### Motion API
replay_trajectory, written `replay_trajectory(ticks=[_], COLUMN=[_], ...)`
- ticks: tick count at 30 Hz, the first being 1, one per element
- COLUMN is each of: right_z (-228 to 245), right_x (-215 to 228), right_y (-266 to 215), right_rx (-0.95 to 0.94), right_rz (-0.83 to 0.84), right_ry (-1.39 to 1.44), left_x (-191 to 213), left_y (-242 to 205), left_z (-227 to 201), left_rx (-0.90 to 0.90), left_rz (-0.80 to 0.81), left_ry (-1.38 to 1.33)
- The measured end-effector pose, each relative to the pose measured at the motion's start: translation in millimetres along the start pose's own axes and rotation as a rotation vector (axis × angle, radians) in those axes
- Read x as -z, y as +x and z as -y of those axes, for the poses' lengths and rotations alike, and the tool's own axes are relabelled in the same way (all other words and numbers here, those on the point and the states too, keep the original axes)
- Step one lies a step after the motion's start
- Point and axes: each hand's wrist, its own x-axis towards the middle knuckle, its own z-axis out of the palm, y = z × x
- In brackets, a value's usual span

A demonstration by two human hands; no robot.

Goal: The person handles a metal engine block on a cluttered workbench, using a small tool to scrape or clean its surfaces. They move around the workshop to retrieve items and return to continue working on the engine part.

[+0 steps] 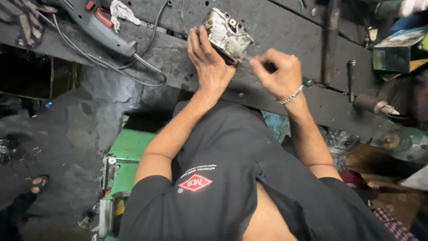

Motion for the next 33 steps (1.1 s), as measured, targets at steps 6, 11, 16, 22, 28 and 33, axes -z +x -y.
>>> replay_trajectory(ticks=[6, 11, 16, 22, 28, 33], right_z=[-12, -20, -26, -20, -16, -12], right_x=[-4, 6, 21, 19, 18, 19], right_y=[-2, 4, 17, 18, 23, 30], right_rx=[-0.043, 0.001, 0.029, -0.051, 0.03, 0.121], right_rz=[-0.092, -0.054, 0.095, 0.165, 0.231, 0.238], right_ry=[0.0, -0.039, -0.053, -0.012, 0.002, -0.031], left_x=[-1, -2, -6, -5, -9, -12], left_y=[2, -3, -4, -7, -10, -9], left_z=[2, 1, 3, 5, 12, 14], left_rx=[-0.017, 0.007, -0.001, 0.005, 0.024, -0.036], left_rz=[-0.014, 0.025, 0.004, 0.039, 0.03, -0.026], left_ry=[-0.001, 0.018, 0.006, -0.028, -0.025, -0.04])
